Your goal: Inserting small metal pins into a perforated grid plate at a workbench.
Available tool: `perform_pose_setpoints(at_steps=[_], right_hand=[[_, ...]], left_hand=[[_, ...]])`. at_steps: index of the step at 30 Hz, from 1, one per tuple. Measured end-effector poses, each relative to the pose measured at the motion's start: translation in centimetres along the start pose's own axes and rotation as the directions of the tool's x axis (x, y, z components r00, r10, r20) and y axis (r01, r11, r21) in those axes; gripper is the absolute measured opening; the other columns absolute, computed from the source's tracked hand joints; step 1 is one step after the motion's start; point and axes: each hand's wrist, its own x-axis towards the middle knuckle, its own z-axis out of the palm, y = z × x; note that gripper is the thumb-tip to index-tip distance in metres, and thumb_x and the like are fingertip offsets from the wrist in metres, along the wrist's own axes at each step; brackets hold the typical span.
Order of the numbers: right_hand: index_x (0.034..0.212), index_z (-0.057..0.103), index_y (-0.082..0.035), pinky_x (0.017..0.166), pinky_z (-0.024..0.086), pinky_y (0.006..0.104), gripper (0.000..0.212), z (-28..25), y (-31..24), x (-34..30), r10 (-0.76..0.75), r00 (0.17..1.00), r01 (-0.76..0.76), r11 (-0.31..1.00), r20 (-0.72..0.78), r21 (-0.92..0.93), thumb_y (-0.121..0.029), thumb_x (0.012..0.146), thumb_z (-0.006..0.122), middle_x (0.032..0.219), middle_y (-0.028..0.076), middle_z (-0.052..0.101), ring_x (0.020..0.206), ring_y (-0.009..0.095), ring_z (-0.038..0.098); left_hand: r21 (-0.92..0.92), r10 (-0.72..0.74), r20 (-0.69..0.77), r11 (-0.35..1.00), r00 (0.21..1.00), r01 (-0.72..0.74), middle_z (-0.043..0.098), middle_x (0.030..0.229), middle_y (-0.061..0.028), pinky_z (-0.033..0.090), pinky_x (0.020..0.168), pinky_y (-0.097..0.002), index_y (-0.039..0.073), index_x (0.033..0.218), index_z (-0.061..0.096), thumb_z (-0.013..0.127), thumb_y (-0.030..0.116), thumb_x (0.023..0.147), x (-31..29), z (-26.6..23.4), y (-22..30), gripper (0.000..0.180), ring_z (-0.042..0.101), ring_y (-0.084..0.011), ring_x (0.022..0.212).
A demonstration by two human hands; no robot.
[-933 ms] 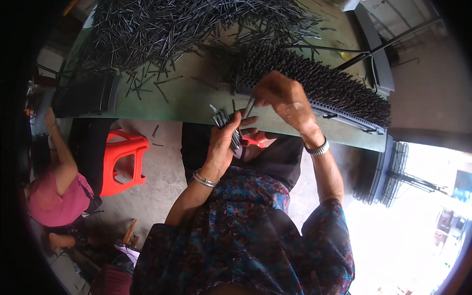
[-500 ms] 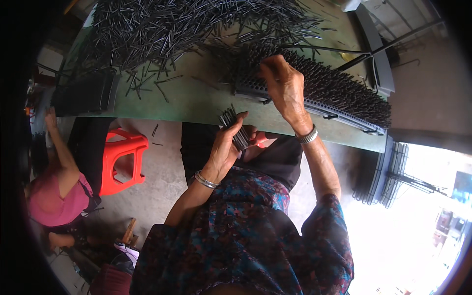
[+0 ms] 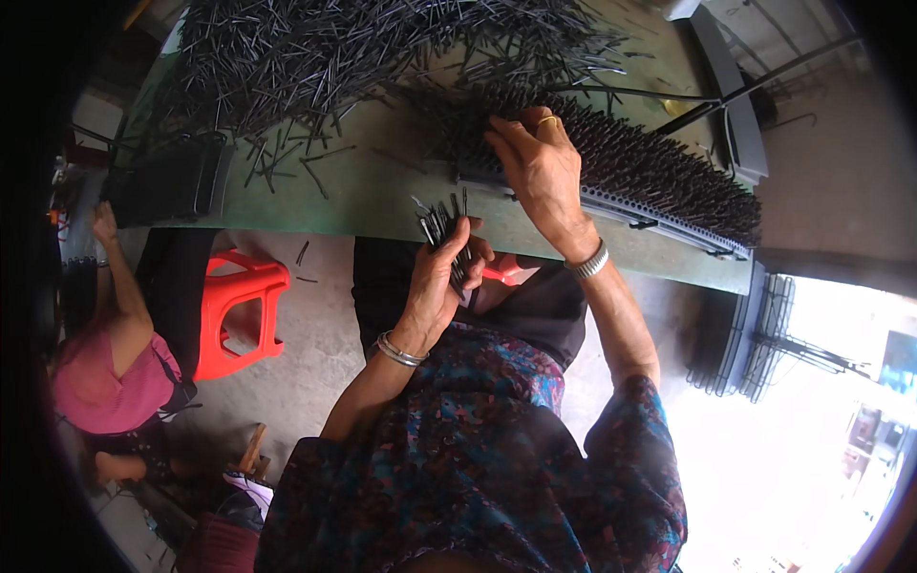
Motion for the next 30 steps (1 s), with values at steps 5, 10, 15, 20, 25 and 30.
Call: perform_pose_setpoints(at_steps=[5,10,15,20,25,30], right_hand=[[0.105,0.069,-0.001,0.061,0.049,0.0261,0.019,-3.1,-2.1,-0.6,0.288,0.728,-0.633,0.632,0.622,0.448,-0.012,0.089,0.068,0.078,0.006,0.066,0.067,0.011,0.059],[0.097,0.067,0.002,0.061,0.049,0.0258,0.014,-3.6,-1.9,-1.2,0.173,0.692,-0.627,0.625,0.701,0.464,-0.01,0.091,0.065,0.079,0.005,0.066,0.067,0.01,0.061],[0.098,0.062,0.002,0.062,0.051,0.0265,0.011,-4.0,-1.3,-1.0,0.398,0.849,-0.518,0.759,0.348,0.395,-0.007,0.092,0.062,0.081,0.008,0.069,0.067,0.012,0.064],[0.098,0.06,0.0,0.059,0.051,0.0276,0.009,-2.3,-0.3,-0.3,0.378,0.925,-0.372,0.875,0.044,0.312,-0.006,0.092,0.062,0.082,0.01,0.069,0.065,0.016,0.066],[0.099,0.062,-0.003,0.06,0.05,0.0308,0.01,-0.7,0.2,-0.5,0.321,0.947,-0.307,0.914,-0.007,0.267,-0.007,0.09,0.065,0.081,0.011,0.066,0.066,0.019,0.065],[0.098,0.068,-0.005,0.064,0.05,0.0329,0.012,-0.5,0.0,-0.3,0.16,0.987,-0.156,0.976,-0.018,0.154,-0.008,0.086,0.069,0.084,0.01,0.062,0.071,0.024,0.063]], left_hand=[[0.008,0.015,0.002,1.0,1.0,-0.015,0.063,0.074,-0.0062,0.033,0.047,-0.0216,0.004,0.111,0.062,0.064,0.034,0.095,-0.2,0.0,0.1,0.034,0.052,-0.0076,0.056],[0.041,0.019,-0.029,0.999,0.999,-0.018,0.066,0.075,-0.009,0.034,0.043,-0.0212,0.001,0.113,0.063,0.068,0.033,0.092,-0.3,0.9,0.1,0.038,0.055,-0.0089,0.054],[0.036,-0.025,-0.176,0.999,0.984,0.032,0.07,0.083,-0.0138,0.038,0.046,-0.0209,0.004,0.116,0.062,0.066,0.033,0.094,-0.3,1.0,0.4,0.038,0.056,-0.0091,0.057],[0.015,-0.005,-0.071,1.0,0.997,0.006,0.068,0.083,-0.0131,0.037,0.047,-0.0207,0.003,0.116,0.061,0.062,0.034,0.096,0.1,0.2,-0.6,0.037,0.051,-0.0074,0.058],[0.047,-0.017,-0.015,0.999,1.0,0.018,0.064,0.082,-0.0076,0.032,0.048,-0.0195,0.005,0.12,0.06,0.061,0.032,0.097,0.1,0.1,-0.4,0.036,0.046,-0.0056,0.06],[-0.009,0.011,-0.043,1.0,0.999,-0.011,0.068,0.085,-0.0132,0.033,0.045,-0.0198,-0.001,0.108,0.06,0.065,0.027,0.095,0.2,0.5,-0.2,0.031,0.047,-0.0068,0.057]])
